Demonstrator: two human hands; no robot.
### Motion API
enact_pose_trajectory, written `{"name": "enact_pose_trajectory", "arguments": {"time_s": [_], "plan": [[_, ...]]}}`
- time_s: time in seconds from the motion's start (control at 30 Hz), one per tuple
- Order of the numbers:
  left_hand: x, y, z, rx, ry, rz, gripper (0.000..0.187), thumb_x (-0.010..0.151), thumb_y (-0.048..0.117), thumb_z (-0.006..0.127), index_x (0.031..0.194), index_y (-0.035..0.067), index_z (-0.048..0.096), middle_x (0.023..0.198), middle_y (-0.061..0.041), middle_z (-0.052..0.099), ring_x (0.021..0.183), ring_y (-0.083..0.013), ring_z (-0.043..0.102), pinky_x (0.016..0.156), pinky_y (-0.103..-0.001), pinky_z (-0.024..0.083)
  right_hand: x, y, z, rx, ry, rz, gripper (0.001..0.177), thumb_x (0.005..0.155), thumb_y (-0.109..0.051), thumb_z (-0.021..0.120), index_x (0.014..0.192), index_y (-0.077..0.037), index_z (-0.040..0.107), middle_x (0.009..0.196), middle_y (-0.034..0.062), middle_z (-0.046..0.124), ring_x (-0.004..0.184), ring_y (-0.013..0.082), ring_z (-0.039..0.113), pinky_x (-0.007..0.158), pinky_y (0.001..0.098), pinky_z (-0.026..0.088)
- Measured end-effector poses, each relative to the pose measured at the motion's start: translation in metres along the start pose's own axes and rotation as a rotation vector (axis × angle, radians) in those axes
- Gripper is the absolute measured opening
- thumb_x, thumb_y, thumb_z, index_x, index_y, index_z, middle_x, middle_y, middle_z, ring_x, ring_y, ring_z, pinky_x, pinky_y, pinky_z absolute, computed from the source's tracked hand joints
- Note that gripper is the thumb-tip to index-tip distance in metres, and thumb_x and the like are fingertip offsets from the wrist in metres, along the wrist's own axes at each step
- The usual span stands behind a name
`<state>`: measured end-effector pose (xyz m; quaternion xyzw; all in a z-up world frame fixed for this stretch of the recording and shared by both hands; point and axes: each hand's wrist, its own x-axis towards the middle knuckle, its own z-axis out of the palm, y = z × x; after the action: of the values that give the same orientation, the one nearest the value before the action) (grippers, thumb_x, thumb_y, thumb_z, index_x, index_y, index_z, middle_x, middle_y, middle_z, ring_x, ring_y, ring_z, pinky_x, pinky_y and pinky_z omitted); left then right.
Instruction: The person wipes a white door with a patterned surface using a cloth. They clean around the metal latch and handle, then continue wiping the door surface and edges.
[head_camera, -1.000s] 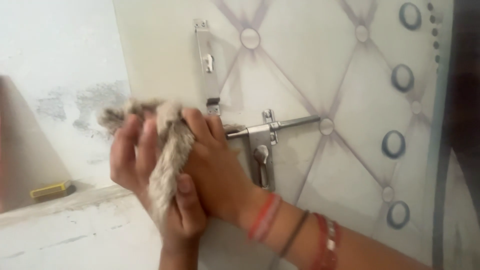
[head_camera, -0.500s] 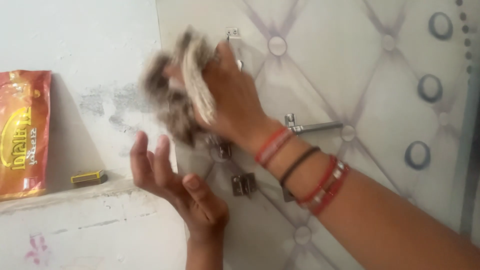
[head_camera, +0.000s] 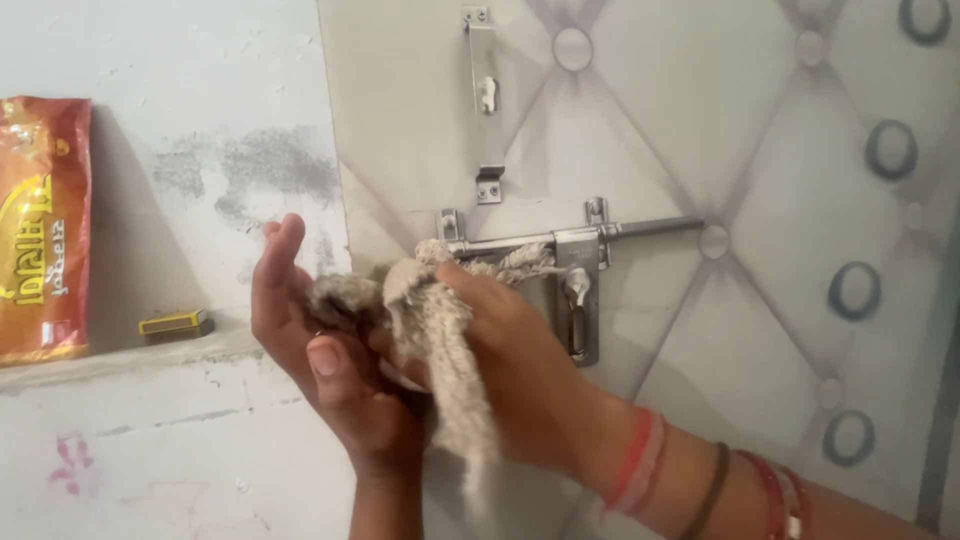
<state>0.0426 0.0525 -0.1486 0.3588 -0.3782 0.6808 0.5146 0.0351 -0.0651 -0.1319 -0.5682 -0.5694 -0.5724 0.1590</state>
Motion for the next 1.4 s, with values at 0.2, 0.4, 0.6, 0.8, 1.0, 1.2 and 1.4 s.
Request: {"name": "enact_pose_trajectory", "arguments": {"time_s": [0.2, 0.4, 0.6, 0.8, 1.0, 1.2, 1.4], "plan": [[-0.016, -0.019, -0.012, -0.059, 0.021, -0.048, 0.063, 0.115, 0.056, 0.035, 0.15, 0.004, 0.035, 0.156, -0.019, 0.043, 0.155, -0.0318, 0.034, 0.134, -0.049, 0.023, 0.004, 0.001, -0.001, 0.081, -0.037, 0.135, 0.019, 0.094, -0.013, 0.071, 0.112, -0.008, 0.068, 0.12, 0.012, 0.064, 0.111, 0.0303, 0.063, 0.098, 0.0393, 0.052], [-0.024, -0.029, -0.011, 0.345, -0.028, 0.202, 0.054, 0.121, 0.049, 0.017, 0.152, 0.008, 0.034, 0.154, -0.015, 0.039, 0.152, -0.0265, 0.037, 0.129, -0.044, 0.036, 0.042, 0.002, 0.018, -0.227, 0.143, -0.014, 0.019, 0.091, -0.013, 0.07, 0.11, -0.008, 0.071, 0.114, 0.0142, 0.066, 0.098, 0.0283, 0.066, 0.073, 0.0361, 0.056], [-0.022, -0.018, -0.011, 0.038, 0.005, 0.106, 0.063, 0.114, 0.056, 0.031, 0.153, 0.006, 0.031, 0.159, -0.017, 0.032, 0.151, -0.0311, 0.036, 0.129, -0.049, 0.036, 0.014, -0.023, 0.03, 0.128, 0.326, 0.426, 0.014, 0.097, -0.015, 0.069, 0.108, -0.007, 0.069, 0.101, 0.0092, 0.072, 0.087, 0.0219, 0.074, 0.071, 0.033, 0.059], [-0.014, -0.004, -0.014, 0.134, 0.029, -0.027, 0.061, 0.112, 0.056, 0.031, 0.138, 0.003, 0.046, 0.145, -0.019, 0.053, 0.158, -0.0363, 0.035, 0.134, -0.052, 0.024, -0.011, -0.021, 0.01, 0.126, -0.019, 0.423, 0.025, 0.088, -0.018, 0.067, 0.111, -0.008, 0.068, 0.108, 0.0113, 0.07, 0.101, 0.0287, 0.067, 0.085, 0.039, 0.055], [-0.022, -0.012, -0.018, 0.275, -0.025, 0.066, 0.057, 0.117, 0.048, 0.022, 0.14, 0.005, 0.052, 0.141, -0.017, 0.058, 0.152, -0.0331, 0.044, 0.134, -0.05, 0.029, -0.036, 0.001, 0.003, -0.277, -0.163, 0.034, 0.041, 0.085, -0.021, 0.064, 0.126, -0.017, 0.065, 0.131, 0.0122, 0.062, 0.125, 0.0358, 0.054, 0.102, 0.0514, 0.044], [-0.024, -0.012, -0.016, 0.468, -0.105, 0.221, 0.051, 0.119, 0.04, 0.026, 0.146, 0.001, 0.044, 0.151, -0.02, 0.043, 0.151, -0.0361, 0.038, 0.128, -0.049, 0.035, 0.012, 0.007, -0.003, -0.255, 0.069, 0.007, 0.032, 0.089, -0.018, 0.064, 0.12, -0.015, 0.069, 0.135, 0.0108, 0.065, 0.121, 0.0344, 0.061, 0.101, 0.0458, 0.049], [-0.022, -0.012, -0.015, 0.516, -0.144, 0.224, 0.04, 0.115, 0.026, 0.031, 0.141, 0.002, 0.05, 0.149, -0.02, 0.044, 0.149, -0.0361, 0.041, 0.128, -0.049, 0.036, 0.011, 0.013, -0.038, -0.285, -0.029, 0.065, 0.024, 0.082, -0.015, 0.071, 0.106, -0.017, 0.074, 0.124, 0.0065, 0.071, 0.107, 0.0323, 0.061, 0.087, 0.041, 0.052]]}}
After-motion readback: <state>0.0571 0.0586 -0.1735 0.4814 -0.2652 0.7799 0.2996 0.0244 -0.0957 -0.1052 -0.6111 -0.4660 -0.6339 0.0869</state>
